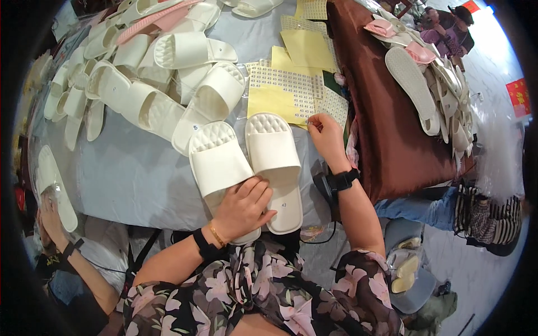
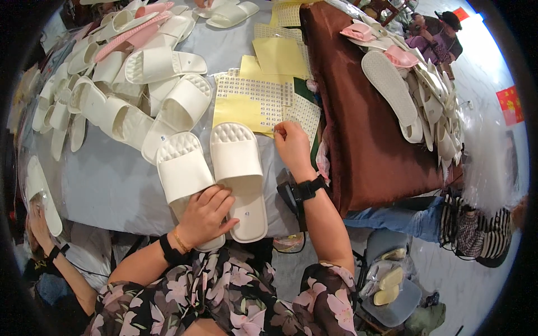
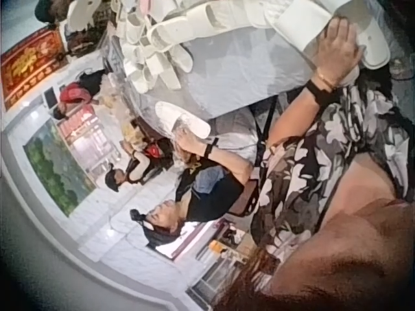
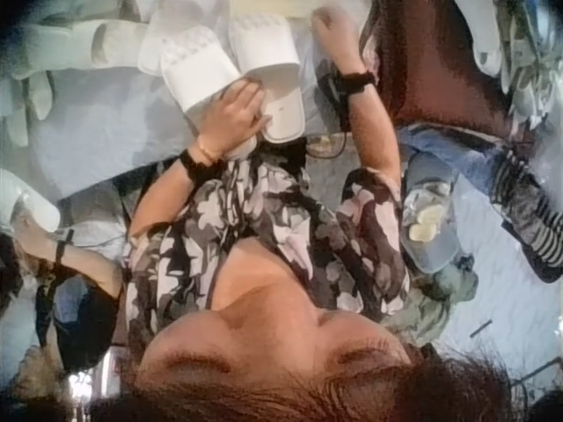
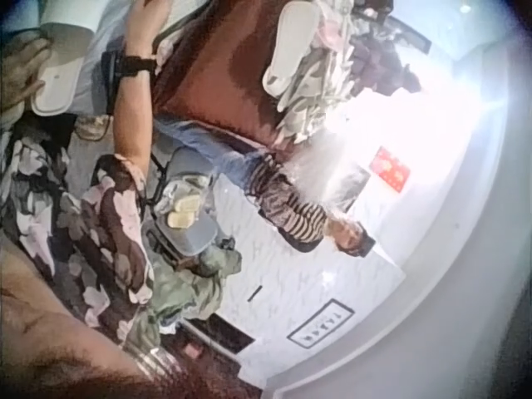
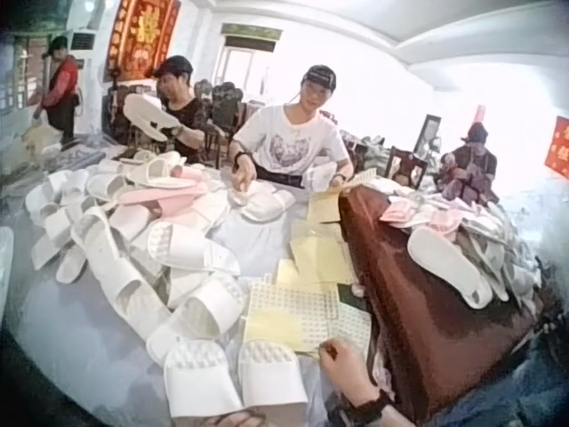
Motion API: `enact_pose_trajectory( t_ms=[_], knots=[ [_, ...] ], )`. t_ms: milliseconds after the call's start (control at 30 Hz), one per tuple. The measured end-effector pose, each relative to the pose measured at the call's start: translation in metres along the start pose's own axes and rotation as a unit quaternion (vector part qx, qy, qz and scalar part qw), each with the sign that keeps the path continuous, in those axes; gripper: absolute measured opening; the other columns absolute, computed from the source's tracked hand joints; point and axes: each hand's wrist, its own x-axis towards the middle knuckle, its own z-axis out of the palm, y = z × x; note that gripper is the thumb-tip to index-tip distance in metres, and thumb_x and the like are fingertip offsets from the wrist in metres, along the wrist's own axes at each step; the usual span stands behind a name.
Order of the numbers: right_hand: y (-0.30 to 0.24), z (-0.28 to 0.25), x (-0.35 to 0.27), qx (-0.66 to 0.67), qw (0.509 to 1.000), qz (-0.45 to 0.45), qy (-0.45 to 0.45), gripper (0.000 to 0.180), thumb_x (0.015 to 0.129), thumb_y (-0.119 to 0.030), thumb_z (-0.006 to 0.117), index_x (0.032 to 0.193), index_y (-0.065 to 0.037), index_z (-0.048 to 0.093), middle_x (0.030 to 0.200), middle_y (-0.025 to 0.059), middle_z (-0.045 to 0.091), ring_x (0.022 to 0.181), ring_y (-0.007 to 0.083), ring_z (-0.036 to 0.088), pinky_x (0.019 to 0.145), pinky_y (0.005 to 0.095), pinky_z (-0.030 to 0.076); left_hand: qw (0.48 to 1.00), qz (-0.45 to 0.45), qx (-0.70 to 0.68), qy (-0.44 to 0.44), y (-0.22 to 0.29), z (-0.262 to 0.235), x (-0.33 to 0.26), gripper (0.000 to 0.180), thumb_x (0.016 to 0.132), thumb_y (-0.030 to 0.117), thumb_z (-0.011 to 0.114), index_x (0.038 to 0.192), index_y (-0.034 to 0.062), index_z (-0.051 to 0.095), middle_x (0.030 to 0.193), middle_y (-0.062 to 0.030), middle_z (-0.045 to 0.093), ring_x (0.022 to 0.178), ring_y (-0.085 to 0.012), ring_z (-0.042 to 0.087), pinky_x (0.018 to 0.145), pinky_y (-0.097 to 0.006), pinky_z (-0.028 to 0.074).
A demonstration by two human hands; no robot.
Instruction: Applying size labels and brand stickers to the soles and insides of white rubber slippers.
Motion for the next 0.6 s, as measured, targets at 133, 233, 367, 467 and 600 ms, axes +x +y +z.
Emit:
enact_pose_trajectory(
  t_ms=[133, 233, 367, 467, 600],
  knots=[
    [-0.009, 0.001, -0.002, -0.014, 1.000, -0.006, 0.006, 0.012, 0.080, -0.003, 0.066, 0.092, -0.001, 0.066, 0.085, 0.0149, 0.063, 0.074, 0.0287, 0.064, 0.068, 0.0350, 0.051, 1.000, 0.002, -0.011, -0.001, -0.001, 0.001, -0.001, 0.047, 0.080, 0.040, 0.070, 0.114, 0.0085, 0.062, 0.122, -0.0064, 0.057, 0.117, -0.0252, 0.049, 0.099, -0.040, 0.039],
    [-0.019, -0.007, -0.015, 0.005, 1.000, -0.001, 0.031, 0.012, 0.080, -0.002, 0.066, 0.092, -0.001, 0.065, 0.082, 0.0138, 0.062, 0.071, 0.0264, 0.062, 0.067, 0.0337, 0.050, 1.000, 0.001, -0.013, 0.002, -0.002, 0.001, -0.001, 0.045, 0.079, 0.038, 0.071, 0.117, 0.0141, 0.063, 0.124, -0.0043, 0.057, 0.118, -0.0244, 0.049, 0.098, -0.040, 0.038],
    [-0.026, -0.019, -0.046, 0.034, 0.999, 0.033, 0.003, 0.011, 0.082, -0.002, 0.066, 0.092, 0.000, 0.065, 0.079, 0.0111, 0.062, 0.067, 0.0184, 0.060, 0.063, 0.0294, 0.048, 0.999, 0.021, -0.029, -0.007, -0.004, 0.003, -0.002, 0.039, 0.080, 0.032, 0.070, 0.118, 0.0228, 0.064, 0.127, -0.0017, 0.057, 0.121, -0.0222, 0.048, 0.098, -0.041, 0.039],
    [-0.019, -0.031, -0.054, 0.052, 0.997, 0.049, -0.001, 0.009, 0.083, -0.003, 0.065, 0.091, 0.001, 0.065, 0.081, 0.0081, 0.063, 0.066, 0.0131, 0.059, 0.062, 0.0266, 0.047, 0.998, 0.061, 0.001, -0.022, -0.006, 0.004, -0.002, 0.035, 0.080, 0.026, 0.066, 0.115, 0.0285, 0.066, 0.127, 0.0006, 0.058, 0.122, -0.0200, 0.049, 0.097, -0.042, 0.039],
    [-0.019, -0.043, -0.065, 0.028, 0.998, 0.060, -0.001, 0.009, 0.084, -0.003, 0.066, 0.092, 0.000, 0.066, 0.081, 0.0057, 0.063, 0.067, 0.0105, 0.056, 0.062, 0.0250, 0.046, 0.998, 0.052, -0.014, -0.017, -0.007, 0.004, -0.003, 0.032, 0.080, 0.022, 0.063, 0.111, 0.0286, 0.068, 0.126, 0.0014, 0.059, 0.119, -0.0193, 0.053, 0.095, -0.042, 0.041]
  ],
)
